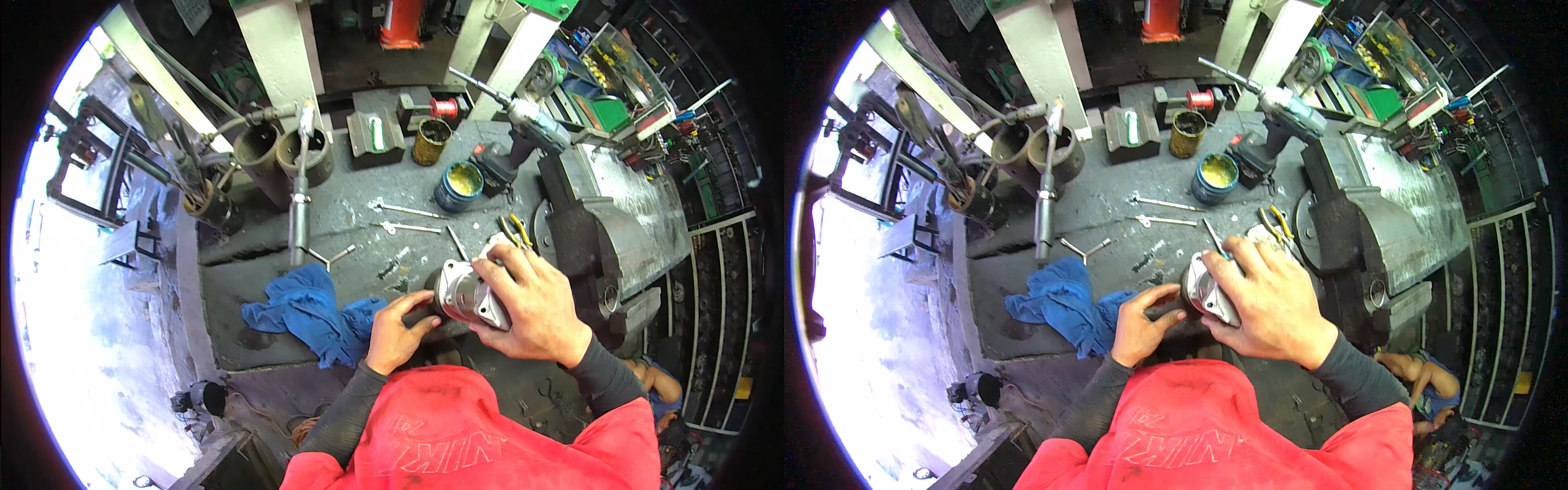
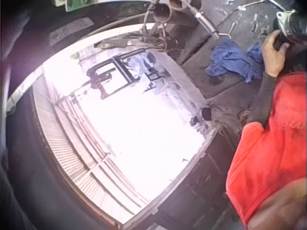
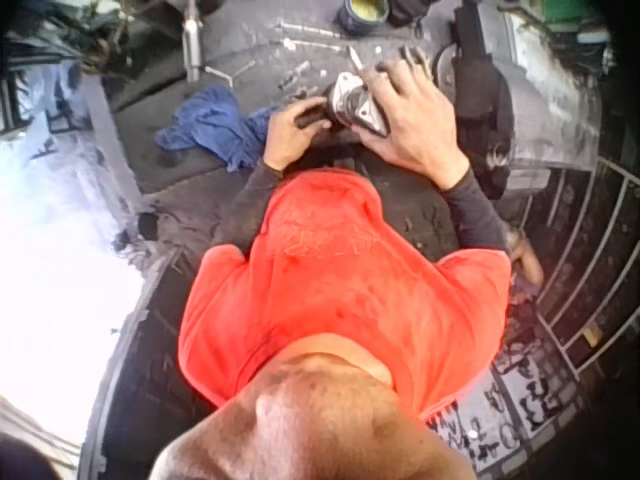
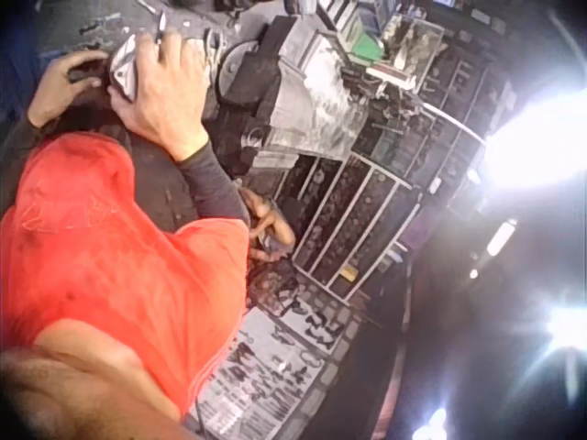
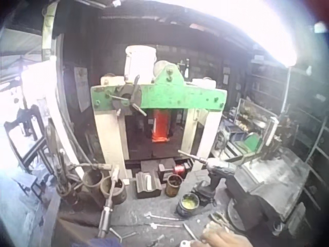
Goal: The person assembles a small electric motor by inserting brushes into the commutator, attaching the housing, and securing it with screws. They use pliers, a screwdriver, and a power drill to complete the assembly.
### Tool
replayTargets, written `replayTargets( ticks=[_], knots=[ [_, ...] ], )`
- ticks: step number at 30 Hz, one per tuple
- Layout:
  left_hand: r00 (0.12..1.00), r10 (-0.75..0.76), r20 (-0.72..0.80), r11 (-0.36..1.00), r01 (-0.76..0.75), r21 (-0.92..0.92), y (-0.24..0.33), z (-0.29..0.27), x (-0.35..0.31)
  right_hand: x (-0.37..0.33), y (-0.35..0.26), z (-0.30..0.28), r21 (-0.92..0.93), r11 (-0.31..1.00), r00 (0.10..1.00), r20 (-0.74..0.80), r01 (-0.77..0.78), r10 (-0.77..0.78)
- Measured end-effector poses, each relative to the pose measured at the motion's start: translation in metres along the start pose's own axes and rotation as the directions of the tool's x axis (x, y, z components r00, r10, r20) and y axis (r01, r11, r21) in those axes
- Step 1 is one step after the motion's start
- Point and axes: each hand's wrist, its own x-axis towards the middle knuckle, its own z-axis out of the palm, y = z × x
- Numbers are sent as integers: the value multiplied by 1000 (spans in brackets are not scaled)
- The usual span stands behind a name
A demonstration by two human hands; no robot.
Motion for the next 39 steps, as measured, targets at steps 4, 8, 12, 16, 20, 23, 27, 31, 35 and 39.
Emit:
replayTargets(
  ticks=[4,8,12,16,20,23,27,31,35,39],
  knots=[
    [986,-80,-149,996,75,-38,-25,-18,-1,3,3,1,37,998,999,-28,41,-40],
    [920,-172,-352,983,183,-2,-45,-34,14,5,8,-2,92,992,995,-54,83,-78],
    [912,142,-384,934,4,357,-50,-30,69,1,22,-6,460,877,987,-140,137,-81],
    [912,402,-83,730,-264,631,-57,5,141,-13,47,-1,784,609,935,-296,122,193],
    [921,356,157,514,-334,790,-77,23,184,-45,65,11,788,615,854,-347,41,388],
    [903,335,271,386,-394,834,-90,19,195,-77,74,19,811,584,831,-300,-36,468],
    [890,387,242,387,-395,834,-77,17,194,-106,81,31,859,496,777,-222,-131,590],
    [861,481,-166,712,-273,647,-3,10,160,-114,91,37,887,442,749,-203,-132,631],
    [786,396,-474,911,-399,99,112,-25,86,-84,124,44,947,295,782,-85,-131,617],
    [704,502,-503,789,-611,-67,186,-31,14,1,165,82,895,398,901,10,-202,435]
  ],
)
